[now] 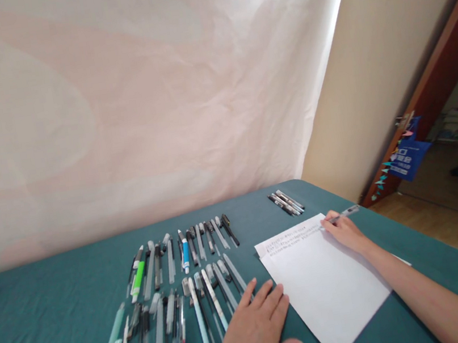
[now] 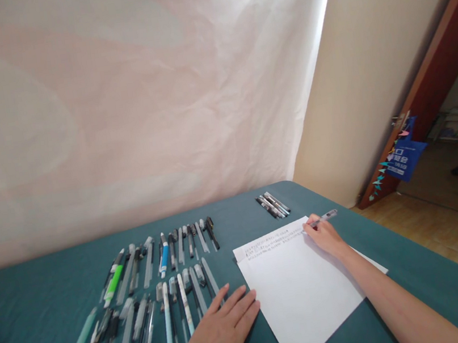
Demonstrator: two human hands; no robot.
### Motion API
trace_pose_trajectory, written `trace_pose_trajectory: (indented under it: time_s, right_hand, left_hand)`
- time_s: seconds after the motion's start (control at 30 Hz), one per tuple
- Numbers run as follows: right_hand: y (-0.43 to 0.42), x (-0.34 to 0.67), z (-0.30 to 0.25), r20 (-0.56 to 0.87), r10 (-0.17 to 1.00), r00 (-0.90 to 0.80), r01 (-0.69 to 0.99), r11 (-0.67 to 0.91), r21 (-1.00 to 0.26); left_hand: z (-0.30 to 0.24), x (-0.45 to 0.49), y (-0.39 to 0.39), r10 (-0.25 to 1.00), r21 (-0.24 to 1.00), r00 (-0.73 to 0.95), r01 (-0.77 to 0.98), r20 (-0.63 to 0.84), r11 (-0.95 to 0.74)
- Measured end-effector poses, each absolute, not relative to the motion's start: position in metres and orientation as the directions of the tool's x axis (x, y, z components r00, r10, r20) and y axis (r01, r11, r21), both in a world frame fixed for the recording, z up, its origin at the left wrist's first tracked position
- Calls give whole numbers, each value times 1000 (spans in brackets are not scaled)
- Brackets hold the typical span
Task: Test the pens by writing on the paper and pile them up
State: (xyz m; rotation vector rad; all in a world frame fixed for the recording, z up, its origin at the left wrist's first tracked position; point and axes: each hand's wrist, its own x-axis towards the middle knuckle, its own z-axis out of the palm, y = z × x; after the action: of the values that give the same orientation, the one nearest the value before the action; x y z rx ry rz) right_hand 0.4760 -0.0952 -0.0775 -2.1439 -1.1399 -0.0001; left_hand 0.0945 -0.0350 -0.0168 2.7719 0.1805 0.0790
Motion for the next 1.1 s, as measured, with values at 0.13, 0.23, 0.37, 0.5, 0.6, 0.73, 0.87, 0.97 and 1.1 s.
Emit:
trace_pose_trajectory:
  time_s: [0.13, 0.23, 0.37, 0.5, 0.6, 0.73, 0.87, 0.97, 1.1]
  right_hand:
    - [-96, 477, -80, 309, 706, 637, 707, -375, -600]
    - [-98, 477, -83, 316, 693, 647, 695, -366, -619]
    - [-99, 470, -75, 324, 710, 625, 708, -340, -619]
    - [-94, 435, -50, 386, 817, 427, 842, -205, -499]
    - [-83, 385, -30, 418, 905, 83, 967, 28, -253]
    - [-60, 313, -18, 413, 866, -282, 959, 240, 152]
    - [-40, 265, -16, 403, 816, -414, 902, 309, 302]
    - [-32, 249, -13, 409, 805, -429, 895, 319, 311]
    - [-28, 245, -7, 428, 810, -402, 907, 287, 308]
  left_hand:
    - [-15, 95, -35, 134, 376, 991, 122, 6, -918]
    - [-12, 94, -35, 128, 368, 992, 113, 15, -923]
    - [-13, 92, -35, 101, 336, 992, 69, 78, -939]
    - [-23, 91, -35, 101, 275, 973, 41, 207, -961]
    - [-30, 90, -36, 145, 250, 941, 67, 306, -966]
    - [-34, 89, -37, 190, 282, 901, 80, 391, -956]
    - [-36, 86, -34, 242, 334, 878, 101, 413, -937]
    - [-34, 83, -31, 273, 375, 869, 112, 412, -920]
    - [-23, 78, -29, 309, 463, 861, 99, 404, -881]
